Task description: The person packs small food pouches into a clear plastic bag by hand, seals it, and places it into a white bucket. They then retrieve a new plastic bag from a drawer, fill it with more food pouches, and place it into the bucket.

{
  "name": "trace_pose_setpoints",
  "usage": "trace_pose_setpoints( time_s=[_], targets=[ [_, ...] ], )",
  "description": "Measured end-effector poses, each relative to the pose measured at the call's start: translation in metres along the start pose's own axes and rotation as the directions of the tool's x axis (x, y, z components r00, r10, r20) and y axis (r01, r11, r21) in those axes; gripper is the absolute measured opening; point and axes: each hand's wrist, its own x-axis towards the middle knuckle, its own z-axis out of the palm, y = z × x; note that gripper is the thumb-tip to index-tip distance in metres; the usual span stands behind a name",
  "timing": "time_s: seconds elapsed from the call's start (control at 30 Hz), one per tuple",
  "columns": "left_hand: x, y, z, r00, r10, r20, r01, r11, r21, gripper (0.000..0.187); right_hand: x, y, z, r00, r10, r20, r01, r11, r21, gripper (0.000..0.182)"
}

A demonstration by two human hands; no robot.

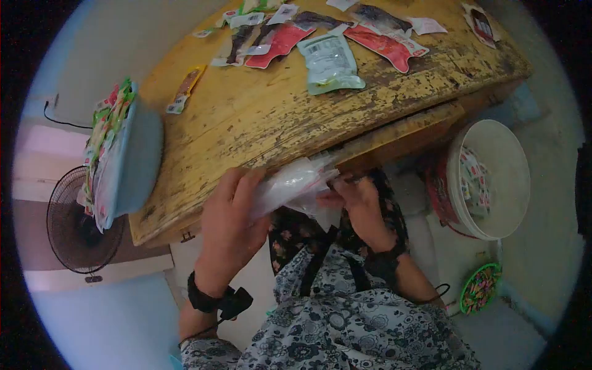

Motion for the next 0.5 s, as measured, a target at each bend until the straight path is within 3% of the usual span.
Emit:
trace_pose_setpoints(
  time_s=[0.07, 0.17, 0.3, 0.37, 0.4, 0.47, 0.5],
  targets=[
    [-0.003, -0.001, 0.002, 0.998, 0.034, -0.055, -0.027, 0.993, 0.119, 0.065, 0.008, -0.004, 0.0, 1.0, 0.009, 0.011, -0.008, 0.997, -0.076, 0.021],
    [-0.006, -0.004, 0.008, 0.996, 0.044, -0.084, -0.027, 0.981, 0.192, 0.071, 0.024, 0.021, -0.005, 0.984, -0.168, -0.055, 0.171, 0.983, 0.06, 0.02],
    [-0.015, 0.002, 0.016, 0.992, 0.031, -0.126, -0.006, 0.981, 0.194, 0.08, 0.037, 0.02, -0.013, 0.992, -0.082, -0.094, 0.063, 0.98, -0.19, 0.018],
    [-0.023, 0.002, 0.019, 0.99, 0.016, -0.138, 0.009, 0.985, 0.175, 0.082, 0.036, 0.018, -0.016, 0.992, -0.063, -0.105, 0.031, 0.957, -0.287, 0.026],
    [-0.027, 0.002, 0.02, 0.989, 0.006, -0.146, 0.019, 0.986, 0.164, 0.083, 0.035, 0.017, -0.016, 0.993, -0.075, -0.095, 0.049, 0.968, -0.248, 0.028],
    [-0.036, 0.004, 0.024, 0.976, 0.027, -0.215, -0.002, 0.993, 0.115, 0.075, 0.03, 0.019, -0.014, 0.993, -0.095, -0.074, 0.082, 0.983, -0.166, 0.031],
    [-0.042, 0.003, 0.026, 0.968, 0.036, -0.248, -0.015, 0.996, 0.088, 0.071, 0.024, 0.018, -0.019, 0.993, -0.104, -0.056, 0.082, 0.946, -0.315, 0.03]
  ],
)
